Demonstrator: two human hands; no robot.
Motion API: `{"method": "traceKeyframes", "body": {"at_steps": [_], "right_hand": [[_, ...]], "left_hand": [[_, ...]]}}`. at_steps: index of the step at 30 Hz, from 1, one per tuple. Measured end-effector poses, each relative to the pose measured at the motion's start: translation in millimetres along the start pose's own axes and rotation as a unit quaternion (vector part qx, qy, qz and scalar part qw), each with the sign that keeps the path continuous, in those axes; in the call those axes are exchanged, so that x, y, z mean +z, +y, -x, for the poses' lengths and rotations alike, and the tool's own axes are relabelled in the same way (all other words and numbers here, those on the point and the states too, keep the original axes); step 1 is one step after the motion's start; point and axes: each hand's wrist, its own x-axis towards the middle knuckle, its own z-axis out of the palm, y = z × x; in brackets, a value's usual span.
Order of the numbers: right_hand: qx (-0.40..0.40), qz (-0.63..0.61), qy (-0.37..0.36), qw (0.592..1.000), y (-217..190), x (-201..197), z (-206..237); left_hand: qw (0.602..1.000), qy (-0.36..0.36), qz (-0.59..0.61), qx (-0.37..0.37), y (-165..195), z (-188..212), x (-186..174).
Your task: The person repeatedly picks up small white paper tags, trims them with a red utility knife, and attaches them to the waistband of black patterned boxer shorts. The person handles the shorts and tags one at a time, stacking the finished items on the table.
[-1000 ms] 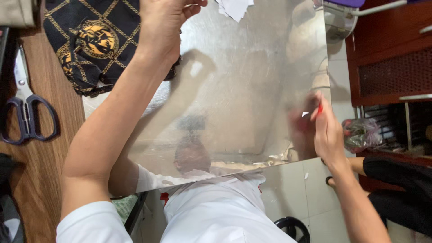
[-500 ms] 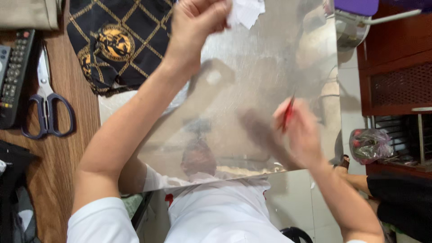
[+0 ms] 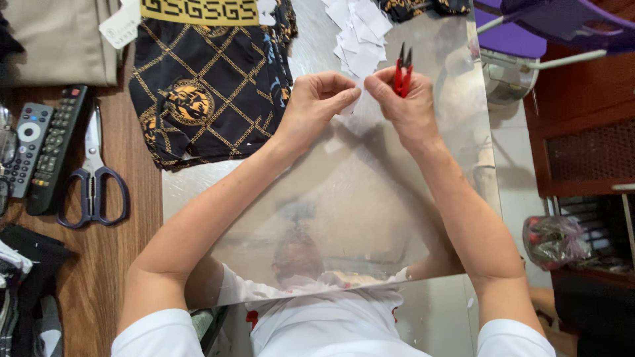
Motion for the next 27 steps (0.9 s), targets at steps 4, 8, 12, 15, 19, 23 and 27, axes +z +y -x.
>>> {"method": "traceKeyframes", "body": {"at_steps": [4,8,12,15,19,23,27], "right_hand": [[0.023,-0.178,-0.056,0.982,10.9,14.9,-5.9],[0.020,-0.208,-0.090,0.974,25.3,40.9,1.0],[-0.014,-0.162,-0.108,0.981,33.8,57.0,1.2],[-0.015,-0.142,-0.109,0.984,34.9,60.0,0.2],[-0.020,-0.126,-0.123,0.984,30.8,60.2,2.0],[-0.018,-0.105,-0.118,0.987,25.2,62.3,4.9],[-0.019,-0.118,-0.117,0.986,23.5,65.3,6.3]], "left_hand": [[0.996,0.075,0.036,0.011,-1.5,-10.1,-5.6],[0.988,0.130,0.070,0.044,-2.0,-17.4,-16.7],[0.981,0.165,0.089,0.049,-4.6,-20.3,-21.8],[0.981,0.169,0.090,0.041,-6.7,-18.4,-21.1],[0.981,0.151,0.117,0.018,-6.9,-14.9,-17.6],[0.982,0.166,0.087,0.022,-6.0,-13.2,-14.1],[0.981,0.173,0.089,0.020,-7.5,-10.6,-10.8]]}}
